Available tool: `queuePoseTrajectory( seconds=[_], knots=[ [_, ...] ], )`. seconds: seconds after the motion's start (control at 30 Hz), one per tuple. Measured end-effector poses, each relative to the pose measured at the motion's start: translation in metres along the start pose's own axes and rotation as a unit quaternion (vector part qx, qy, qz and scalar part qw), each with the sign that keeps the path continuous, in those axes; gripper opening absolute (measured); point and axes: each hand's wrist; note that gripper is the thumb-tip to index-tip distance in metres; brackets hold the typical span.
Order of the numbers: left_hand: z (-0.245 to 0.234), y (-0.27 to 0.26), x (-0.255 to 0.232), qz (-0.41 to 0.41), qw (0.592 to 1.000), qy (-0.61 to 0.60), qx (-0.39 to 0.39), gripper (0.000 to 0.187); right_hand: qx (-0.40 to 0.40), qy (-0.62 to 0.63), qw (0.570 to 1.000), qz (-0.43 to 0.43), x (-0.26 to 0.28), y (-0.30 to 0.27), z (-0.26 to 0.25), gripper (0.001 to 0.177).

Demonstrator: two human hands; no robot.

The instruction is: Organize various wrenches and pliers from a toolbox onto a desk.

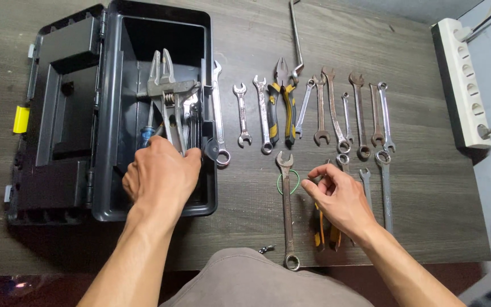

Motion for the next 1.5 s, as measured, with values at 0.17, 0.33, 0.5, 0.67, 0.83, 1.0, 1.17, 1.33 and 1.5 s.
queuePoseTrajectory(
  seconds=[0.17, 0.33, 0.5, 0.67, 0.83, 1.0, 1.17, 1.33, 1.5],
  knots=[
    [-0.005, -0.001, -0.003, 0.005, 0.997, -0.082, 0.000, 0.042, 0.003, -0.011, 1.000, 0.001, 0.001, 0.002, 0.000, 0.037],
    [0.015, 0.013, -0.005, 0.035, 0.973, -0.227, -0.029, 0.035, 0.011, -0.017, 1.000, 0.022, -0.001, 0.003, 0.001, 0.037],
    [0.021, 0.007, -0.016, -0.023, 0.941, -0.339, 0.011, 0.036, 0.004, -0.005, 1.000, -0.005, -0.001, 0.000, 0.001, 0.037],
    [0.038, 0.005, -0.011, 0.126, 0.934, -0.317, -0.104, 0.032, 0.002, -0.009, 1.000, -0.017, -0.002, -0.002, 0.001, 0.036],
    [0.015, -0.031, -0.023, 0.232, 0.910, -0.326, -0.109, 0.030, 0.000, 0.005, 1.000, -0.016, -0.001, -0.003, 0.001, 0.036],
    [0.023, -0.064, -0.041, 0.310, 0.903, -0.298, -0.022, 0.032, -0.006, -0.002, 0.999, -0.032, -0.004, -0.003, 0.002, 0.036],
    [0.043, -0.083, -0.041, 0.289, 0.930, -0.204, 0.099, 0.034, -0.004, 0.005, 0.999, -0.034, -0.006, -0.004, 0.002, 0.037],
    [0.073, -0.079, -0.018, 0.292, 0.936, -0.170, 0.099, 0.038, 0.002, 0.007, 1.000, -0.025, -0.004, -0.006, 0.000, 0.036],
    [0.070, -0.077, 0.005, 0.165, 0.958, -0.054, 0.230, 0.041, 0.018, -0.008, 1.000, -0.013, -0.007, -0.002, 0.000, 0.037]
  ],
)
Point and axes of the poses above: each hand's wrist, its own y-axis towards the middle knuckle, its own z-axis out of the palm, x = y × z, and after that the axes turned 12 degrees about y, right-handed
